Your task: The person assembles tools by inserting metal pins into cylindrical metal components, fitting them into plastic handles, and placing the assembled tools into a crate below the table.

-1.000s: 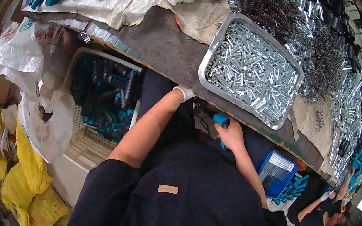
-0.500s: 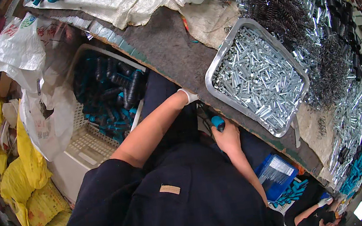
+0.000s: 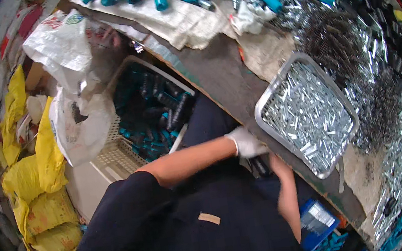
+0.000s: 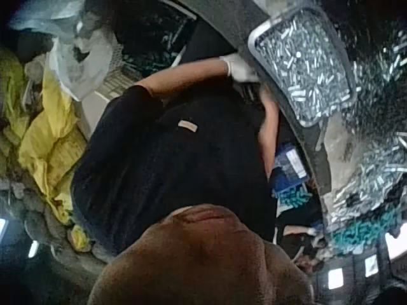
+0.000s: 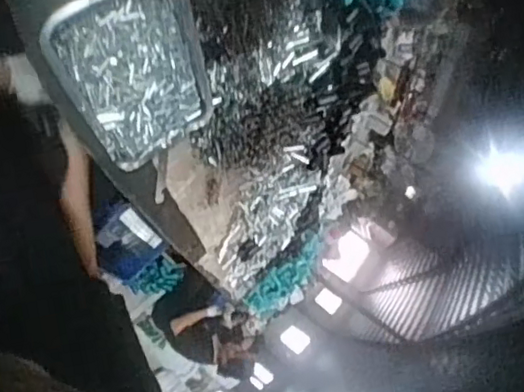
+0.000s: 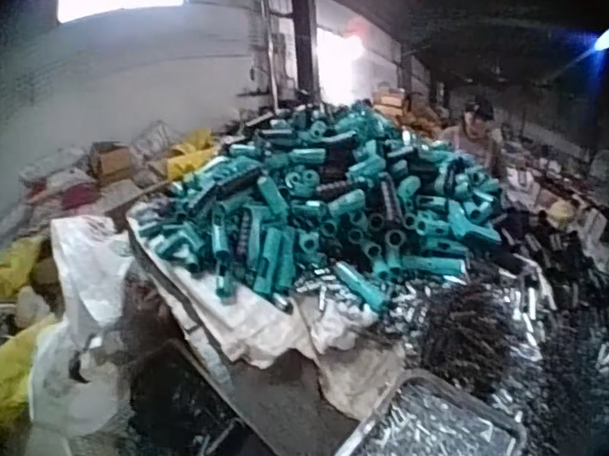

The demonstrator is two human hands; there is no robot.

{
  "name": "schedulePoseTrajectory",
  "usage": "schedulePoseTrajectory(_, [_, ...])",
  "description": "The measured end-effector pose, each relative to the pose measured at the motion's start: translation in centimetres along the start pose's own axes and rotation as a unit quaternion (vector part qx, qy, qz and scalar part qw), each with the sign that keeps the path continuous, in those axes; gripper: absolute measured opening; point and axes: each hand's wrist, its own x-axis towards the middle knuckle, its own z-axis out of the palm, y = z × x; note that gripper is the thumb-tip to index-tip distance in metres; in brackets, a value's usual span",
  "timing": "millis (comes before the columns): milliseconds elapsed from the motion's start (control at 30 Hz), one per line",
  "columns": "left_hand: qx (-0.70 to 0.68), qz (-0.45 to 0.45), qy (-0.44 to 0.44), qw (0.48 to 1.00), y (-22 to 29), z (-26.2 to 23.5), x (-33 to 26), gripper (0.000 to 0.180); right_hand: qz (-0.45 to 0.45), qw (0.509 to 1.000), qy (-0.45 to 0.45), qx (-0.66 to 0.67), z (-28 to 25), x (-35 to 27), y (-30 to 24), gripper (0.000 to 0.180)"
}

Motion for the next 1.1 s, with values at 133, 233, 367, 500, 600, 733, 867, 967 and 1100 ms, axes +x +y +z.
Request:
schedulePoseTrajectory(133, [0.12,0.073,-0.207,0.968,3.7,4.1,0.2,0.05,0.01,0.995,0.056,0.08,0.6,-2.7,0.4,0.048])
schedulePoseTrajectory(233, [-0.053,-0.207,-0.026,0.977,3.8,8.0,1.7,0.05,0.025,0.997,0.049,0.058,2.8,-3.2,-1.1,0.05])
schedulePoseTrajectory(367, [-0.375,-0.468,0.379,0.704,5.8,15.0,4.5,0.054,0.073,0.994,0.074,-0.031,5.2,-0.9,-1.0,0.05])
schedulePoseTrajectory(500, [-0.389,-0.431,0.537,0.612,6.5,18.7,6.8,0.059,0.045,0.993,-0.054,-0.099,6.2,0.6,1.3,0.051])
schedulePoseTrajectory(600, [-0.399,-0.462,0.458,0.646,6.7,18.7,7.2,0.06,0.129,0.987,0.046,-0.082,6.5,0.0,1.8,0.053])
schedulePoseTrajectory(733, [-0.351,-0.528,0.397,0.664,6.9,16.4,6.8,0.049,0.098,0.994,0.013,0.053,5.6,-0.2,0.2,0.057])
schedulePoseTrajectory(867, [-0.361,-0.528,0.304,0.705,6.1,14.2,6.3,0.045,0.197,0.978,-0.039,-0.055,4.2,0.6,-1.0,0.058])
schedulePoseTrajectory(967, [-0.357,-0.505,0.287,0.732,5.3,13.3,5.6,0.045,0.003,0.99,0.134,0.042,3.3,-0.3,-1.6,0.055])
schedulePoseTrajectory(1100, [-0.339,-0.501,0.264,0.751,4.6,12.2,5.6,0.044,-0.019,0.984,0.124,0.124,2.2,-1.5,-4.7,0.049])
